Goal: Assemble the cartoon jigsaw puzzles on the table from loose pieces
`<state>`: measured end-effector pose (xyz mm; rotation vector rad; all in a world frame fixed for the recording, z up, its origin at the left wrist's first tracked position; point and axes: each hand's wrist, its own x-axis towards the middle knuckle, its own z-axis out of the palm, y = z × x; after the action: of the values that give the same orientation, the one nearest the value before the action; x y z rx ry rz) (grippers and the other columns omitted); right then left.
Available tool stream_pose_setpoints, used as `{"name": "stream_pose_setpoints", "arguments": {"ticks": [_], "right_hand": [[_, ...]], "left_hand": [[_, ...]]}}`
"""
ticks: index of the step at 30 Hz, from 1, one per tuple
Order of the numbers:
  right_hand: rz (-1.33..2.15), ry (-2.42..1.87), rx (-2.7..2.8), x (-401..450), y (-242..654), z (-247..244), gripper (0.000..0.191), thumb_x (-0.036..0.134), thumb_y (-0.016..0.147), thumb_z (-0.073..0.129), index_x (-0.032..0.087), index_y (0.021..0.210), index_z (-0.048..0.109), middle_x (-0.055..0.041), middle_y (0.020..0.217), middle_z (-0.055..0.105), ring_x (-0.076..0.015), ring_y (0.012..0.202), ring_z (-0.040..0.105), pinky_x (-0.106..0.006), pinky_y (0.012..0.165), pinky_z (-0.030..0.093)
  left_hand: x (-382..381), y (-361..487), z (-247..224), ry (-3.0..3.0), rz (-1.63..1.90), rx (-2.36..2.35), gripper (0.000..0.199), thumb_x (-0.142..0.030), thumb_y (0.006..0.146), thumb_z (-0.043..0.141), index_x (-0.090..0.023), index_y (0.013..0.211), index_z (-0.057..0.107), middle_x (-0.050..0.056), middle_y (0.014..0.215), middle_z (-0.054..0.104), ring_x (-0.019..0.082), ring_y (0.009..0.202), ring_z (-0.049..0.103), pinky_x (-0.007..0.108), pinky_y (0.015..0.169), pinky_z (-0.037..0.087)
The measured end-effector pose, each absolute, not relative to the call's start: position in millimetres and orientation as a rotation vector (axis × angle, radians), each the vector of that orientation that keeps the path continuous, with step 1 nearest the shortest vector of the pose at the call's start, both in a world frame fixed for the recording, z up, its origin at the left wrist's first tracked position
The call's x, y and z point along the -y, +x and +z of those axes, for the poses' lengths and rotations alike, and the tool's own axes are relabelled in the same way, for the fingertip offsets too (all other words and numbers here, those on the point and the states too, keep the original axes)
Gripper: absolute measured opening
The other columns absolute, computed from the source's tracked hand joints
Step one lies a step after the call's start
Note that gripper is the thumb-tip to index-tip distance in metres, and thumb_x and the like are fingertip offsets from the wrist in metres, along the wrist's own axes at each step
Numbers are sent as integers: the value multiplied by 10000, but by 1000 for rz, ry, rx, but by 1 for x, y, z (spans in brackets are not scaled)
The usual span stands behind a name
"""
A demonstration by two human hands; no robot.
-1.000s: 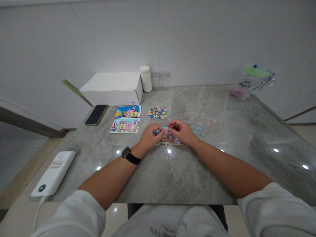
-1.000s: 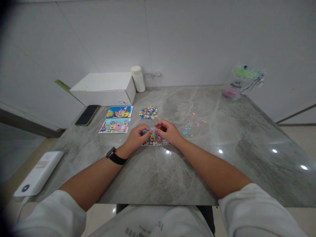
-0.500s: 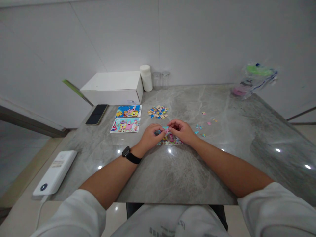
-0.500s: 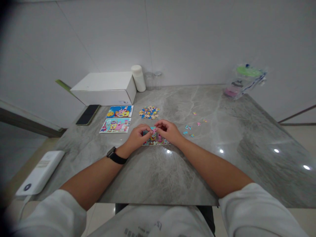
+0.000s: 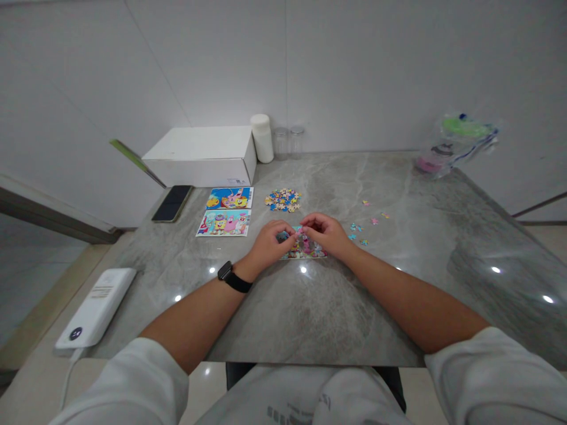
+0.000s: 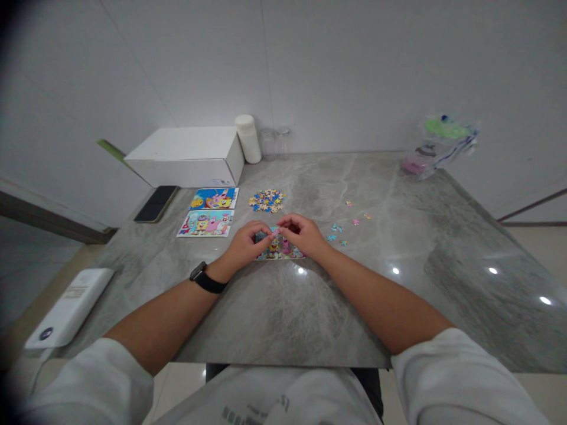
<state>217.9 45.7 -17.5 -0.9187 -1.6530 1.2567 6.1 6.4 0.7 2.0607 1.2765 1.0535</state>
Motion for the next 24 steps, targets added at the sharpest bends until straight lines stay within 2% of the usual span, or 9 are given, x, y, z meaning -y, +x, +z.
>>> {"name": "stream_pose_setpoints", "arguments": {"ticks": [7,12,24], "right_hand": [[1338,-921,1748,-43,218,-18,320,490,875,754,233,1064,727,11,786,714,-147,629,644,-287,634,516],[1286,-942,1707,-44,218,-17,355,541,850,766,228,1015,737,-18,865,742,-170,759,672,-299,720,537],[1231,-930,1805,-41,221,-9,278,481,890,730,226,994,762,-24,846,745,-174,738,663,-307,713,525]], "left_hand": [[-10,2,-5,1918,1117,-1323,193,-367,967,627,-212,864,680,22,894,702,196,908,659,335,884,522],[-11,0,-4,1805,1188,-1338,278,-372,1042,503,-205,906,677,36,943,704,197,949,662,327,912,524],[-9,3,-3,1933,1132,-1303,175,-353,963,636,-209,870,672,21,886,682,185,891,646,325,866,507]]}}
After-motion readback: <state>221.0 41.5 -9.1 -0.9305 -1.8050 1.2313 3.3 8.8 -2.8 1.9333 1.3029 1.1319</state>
